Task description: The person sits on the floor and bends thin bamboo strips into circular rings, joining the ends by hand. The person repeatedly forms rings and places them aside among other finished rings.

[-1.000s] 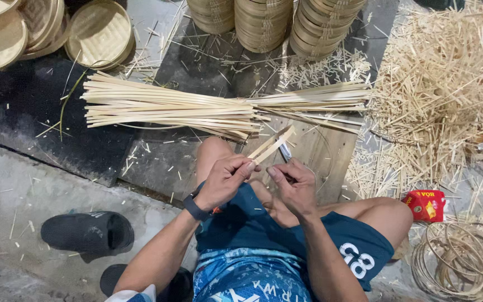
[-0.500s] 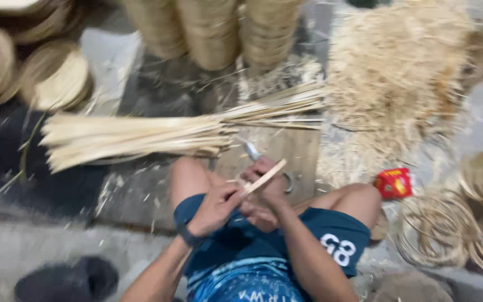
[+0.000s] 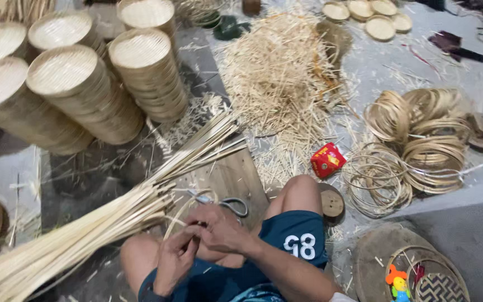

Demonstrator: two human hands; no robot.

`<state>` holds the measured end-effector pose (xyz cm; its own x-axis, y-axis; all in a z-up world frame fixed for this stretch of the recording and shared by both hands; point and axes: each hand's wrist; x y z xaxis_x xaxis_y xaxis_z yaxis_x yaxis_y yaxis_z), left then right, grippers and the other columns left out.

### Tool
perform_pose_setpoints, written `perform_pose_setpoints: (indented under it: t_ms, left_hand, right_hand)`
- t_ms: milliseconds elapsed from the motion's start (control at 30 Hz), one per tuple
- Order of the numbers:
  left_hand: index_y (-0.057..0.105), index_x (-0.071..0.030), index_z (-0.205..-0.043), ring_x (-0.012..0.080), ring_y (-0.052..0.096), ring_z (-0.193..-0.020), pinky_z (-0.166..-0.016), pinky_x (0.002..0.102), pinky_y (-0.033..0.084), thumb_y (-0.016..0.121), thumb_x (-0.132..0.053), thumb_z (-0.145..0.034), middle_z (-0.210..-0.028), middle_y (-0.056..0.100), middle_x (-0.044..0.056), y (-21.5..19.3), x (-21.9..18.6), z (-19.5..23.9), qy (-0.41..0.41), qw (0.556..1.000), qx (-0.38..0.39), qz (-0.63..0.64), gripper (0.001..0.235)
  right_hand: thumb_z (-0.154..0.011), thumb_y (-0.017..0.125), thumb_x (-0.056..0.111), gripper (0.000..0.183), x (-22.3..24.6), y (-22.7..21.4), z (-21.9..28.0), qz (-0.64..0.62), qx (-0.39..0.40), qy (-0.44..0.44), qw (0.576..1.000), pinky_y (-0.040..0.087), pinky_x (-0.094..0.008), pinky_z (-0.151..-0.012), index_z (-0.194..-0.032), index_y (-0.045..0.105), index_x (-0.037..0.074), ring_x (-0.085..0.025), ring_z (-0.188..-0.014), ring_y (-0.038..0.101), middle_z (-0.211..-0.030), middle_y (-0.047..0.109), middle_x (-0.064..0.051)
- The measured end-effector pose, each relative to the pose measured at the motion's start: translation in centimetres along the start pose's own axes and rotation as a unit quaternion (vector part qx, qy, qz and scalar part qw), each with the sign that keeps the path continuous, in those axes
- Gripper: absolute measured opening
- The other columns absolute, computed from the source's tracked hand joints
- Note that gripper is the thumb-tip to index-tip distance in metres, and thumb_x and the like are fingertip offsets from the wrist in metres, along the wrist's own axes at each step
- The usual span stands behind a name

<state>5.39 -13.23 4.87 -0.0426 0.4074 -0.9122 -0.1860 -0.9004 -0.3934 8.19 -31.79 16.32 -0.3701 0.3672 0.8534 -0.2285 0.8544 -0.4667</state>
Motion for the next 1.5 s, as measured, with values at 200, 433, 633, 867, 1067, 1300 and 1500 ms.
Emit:
perform_pose_setpoints:
  t_ms: [200, 433, 633, 867, 1067, 1300, 1500]
  left_hand:
    - [0.075, 0.006, -0.105, 0.0085, 0.053, -0.061, -0.051, 0.025, 0.040, 0.062, -0.018, -0.102, -0.076, 0.067, 0.003, -2.4, 5.8, -1.2, -0.139, 0.927, 0.016, 0.347, 0.027]
    - [0.081, 0.006, -0.104, 0.0074, 0.056, -0.066, -0.058, 0.020, 0.041, 0.069, -0.018, -0.099, -0.077, 0.067, 0.003, 2.4, 5.9, 2.1, -0.123, 0.904, 0.294, 0.285, 0.027]
    - [0.079, 0.005, -0.100, 0.0142, 0.071, -0.079, -0.070, 0.025, 0.056, 0.073, -0.014, -0.089, -0.087, 0.079, 0.006, 0.1, 6.9, 0.6, 0.032, 0.963, 0.110, 0.243, 0.024]
    - [0.080, -0.005, -0.093, 0.0098, 0.072, -0.065, -0.061, 0.025, 0.055, 0.071, -0.005, -0.084, -0.073, 0.074, 0.005, 0.8, 9.9, 0.1, 0.158, 0.987, -0.010, -0.022, 0.013]
    - [0.074, 0.001, -0.102, 0.0097, 0.062, -0.063, -0.056, 0.024, 0.050, 0.064, -0.013, -0.096, -0.073, 0.073, 0.004, 0.1, 9.9, -1.0, -0.034, 0.985, -0.011, 0.169, 0.019]
    - [0.078, 0.003, -0.109, 0.0073, 0.059, -0.069, -0.063, 0.021, 0.044, 0.064, -0.020, -0.100, -0.076, 0.069, 0.001, 1.6, 6.8, 1.0, -0.047, 0.930, 0.291, 0.218, 0.029]
    - [0.077, 0.000, -0.119, 0.0106, 0.058, -0.058, -0.052, 0.024, 0.042, 0.069, -0.016, -0.092, -0.070, 0.072, 0.006, 0.9, 7.3, 1.0, -0.075, 0.954, 0.153, 0.245, 0.033]
  right_hand:
    - [-0.095, 0.066, 0.010, 0.011, -4.0, 1.9, 4.9, -0.188, -0.005, 0.043, 0.981, 0.054, -0.031, -0.071, -0.097, 0.071, 0.001, -0.014, -0.077, 0.068, -0.087, 0.072, -0.008]
    - [-0.093, 0.068, 0.001, 0.012, -12.2, 5.8, 2.5, -0.703, 0.121, 0.202, 0.671, 0.040, -0.021, -0.061, -0.105, 0.067, 0.000, -0.006, -0.069, 0.054, -0.083, 0.065, -0.004]
    - [-0.103, 0.066, 0.013, 0.013, -7.9, 4.9, 0.9, -0.413, 0.068, 0.160, 0.894, 0.052, -0.030, -0.066, -0.109, 0.069, 0.002, -0.013, -0.073, 0.065, -0.090, 0.067, -0.006]
    - [-0.087, 0.074, 0.015, 0.013, -1.7, 0.6, 1.9, 0.074, -0.005, -0.083, 0.994, 0.054, -0.040, -0.066, -0.096, 0.072, 0.007, -0.032, -0.081, 0.070, -0.092, 0.069, -0.011]
    - [-0.100, 0.067, 0.015, 0.011, -3.4, 1.7, 4.2, -0.125, 0.041, -0.063, 0.989, 0.053, -0.030, -0.070, -0.101, 0.070, 0.005, -0.020, -0.078, 0.068, -0.088, 0.068, -0.006]
    - [-0.099, 0.071, 0.021, 0.016, -13.0, 5.9, 2.6, -0.490, 0.140, 0.146, 0.848, 0.045, -0.021, -0.066, -0.097, 0.067, 0.006, -0.005, -0.078, 0.060, -0.088, 0.066, 0.002]
    - [-0.106, 0.065, 0.036, 0.034, -9.6, 4.8, 1.5, -0.412, 0.069, 0.241, 0.876, 0.052, -0.024, -0.066, -0.096, 0.068, 0.004, -0.009, -0.076, 0.064, -0.086, 0.068, 0.000]
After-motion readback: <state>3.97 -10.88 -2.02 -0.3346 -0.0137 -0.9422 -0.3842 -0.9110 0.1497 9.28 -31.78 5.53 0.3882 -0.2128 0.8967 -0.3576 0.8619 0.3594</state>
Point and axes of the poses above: each hand's wrist, its own z-axis away from the middle knuckle, its own y-axis out of the palm, x = y × z
